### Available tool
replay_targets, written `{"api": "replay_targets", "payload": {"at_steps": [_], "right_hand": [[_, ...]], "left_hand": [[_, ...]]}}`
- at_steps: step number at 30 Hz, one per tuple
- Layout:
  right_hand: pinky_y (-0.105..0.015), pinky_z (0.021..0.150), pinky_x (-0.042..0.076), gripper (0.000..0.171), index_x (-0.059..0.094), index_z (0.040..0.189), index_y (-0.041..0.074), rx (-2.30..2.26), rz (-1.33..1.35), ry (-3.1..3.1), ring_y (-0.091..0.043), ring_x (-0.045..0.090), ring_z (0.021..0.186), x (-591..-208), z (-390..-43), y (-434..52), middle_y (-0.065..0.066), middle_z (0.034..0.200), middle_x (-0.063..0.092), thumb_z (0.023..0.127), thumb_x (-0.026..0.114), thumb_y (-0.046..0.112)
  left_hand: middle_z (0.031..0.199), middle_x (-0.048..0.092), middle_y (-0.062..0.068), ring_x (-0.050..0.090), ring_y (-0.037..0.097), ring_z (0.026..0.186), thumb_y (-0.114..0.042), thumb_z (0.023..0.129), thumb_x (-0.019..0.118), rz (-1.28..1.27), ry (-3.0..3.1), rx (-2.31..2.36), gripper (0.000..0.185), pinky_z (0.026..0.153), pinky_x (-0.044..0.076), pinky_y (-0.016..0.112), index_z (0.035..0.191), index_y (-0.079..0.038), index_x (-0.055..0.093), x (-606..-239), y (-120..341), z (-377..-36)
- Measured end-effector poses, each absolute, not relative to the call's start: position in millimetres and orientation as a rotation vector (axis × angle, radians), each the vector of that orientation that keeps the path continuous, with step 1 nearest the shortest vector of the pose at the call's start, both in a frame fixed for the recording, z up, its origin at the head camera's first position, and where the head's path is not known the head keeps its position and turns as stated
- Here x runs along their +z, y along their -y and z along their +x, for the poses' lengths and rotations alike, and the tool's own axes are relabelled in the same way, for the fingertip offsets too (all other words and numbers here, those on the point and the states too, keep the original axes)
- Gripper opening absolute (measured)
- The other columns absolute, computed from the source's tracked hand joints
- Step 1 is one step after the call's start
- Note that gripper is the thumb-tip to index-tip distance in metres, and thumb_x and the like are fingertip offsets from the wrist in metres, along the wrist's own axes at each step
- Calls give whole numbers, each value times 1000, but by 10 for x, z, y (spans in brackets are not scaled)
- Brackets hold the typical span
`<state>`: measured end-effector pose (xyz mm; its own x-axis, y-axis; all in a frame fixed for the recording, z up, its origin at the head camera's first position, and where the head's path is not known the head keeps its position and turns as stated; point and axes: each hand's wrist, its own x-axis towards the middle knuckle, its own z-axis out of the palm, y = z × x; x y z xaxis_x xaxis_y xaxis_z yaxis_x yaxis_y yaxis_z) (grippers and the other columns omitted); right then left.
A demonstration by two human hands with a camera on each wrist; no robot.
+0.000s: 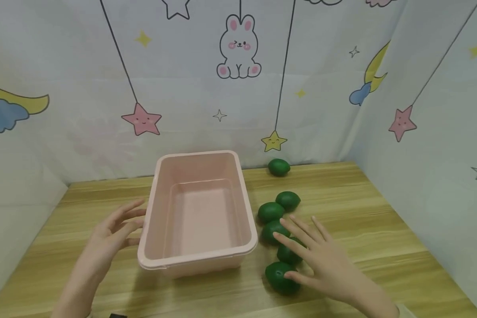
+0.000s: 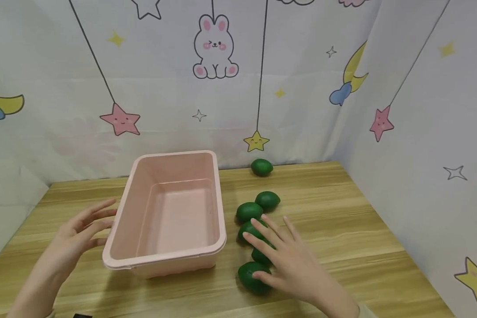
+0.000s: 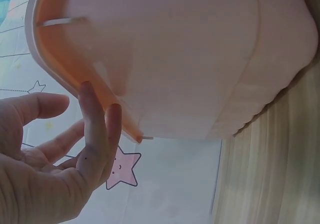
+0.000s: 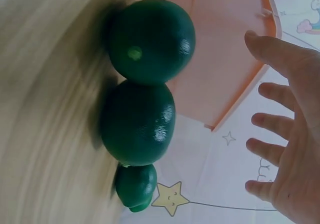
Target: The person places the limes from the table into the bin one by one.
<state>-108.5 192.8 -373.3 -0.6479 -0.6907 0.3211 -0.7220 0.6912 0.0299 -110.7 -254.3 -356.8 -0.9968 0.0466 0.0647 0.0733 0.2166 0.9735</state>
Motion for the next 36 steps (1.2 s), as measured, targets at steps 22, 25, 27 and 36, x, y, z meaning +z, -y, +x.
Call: {"api": "replay_targets", "payload": {"at_steps": [22, 25, 27, 36], "right_hand": [[-40, 96, 46, 82, 43, 144, 25, 156, 1306, 2434, -20, 48, 130, -3942, -967, -1972, 2, 147, 46, 73, 79, 41], [-43, 92, 50, 80, 43, 145, 25, 136, 1327, 2452, -20, 48, 129, -3958, -962, -1978, 2, 146, 47, 74, 78, 39], [-43, 91, 51, 80, 42, 145, 25, 117, 1338, 2463, -19, 49, 129, -3968, -959, -1974, 2, 146, 48, 75, 78, 38], [-42, 86, 54, 72, 51, 139, 22, 76, 1380, 2442, -18, 52, 124, -4005, -939, -1928, 1, 137, 57, 74, 78, 36]], "left_hand": [[114, 61, -13, 60, -1, 105, -17, 97, 57, -84, 2415, -2150, 48, 81, 57, 27, 144, -15, 44, -3603, 2594, -1162], [115, 61, -11, 61, 2, 104, -13, 97, 56, -136, 2359, -2213, 46, 81, 57, 28, 142, -14, 46, -3618, 2596, -1180], [116, 60, -10, 61, 3, 104, -11, 97, 55, -161, 2327, -2237, 45, 81, 57, 29, 142, -13, 46, -3629, 2597, -1190], [115, 59, -12, 61, 2, 102, -7, 96, 56, -152, 2312, -2234, 45, 80, 57, 26, 139, -19, 50, -3674, 2602, -1196]]}}
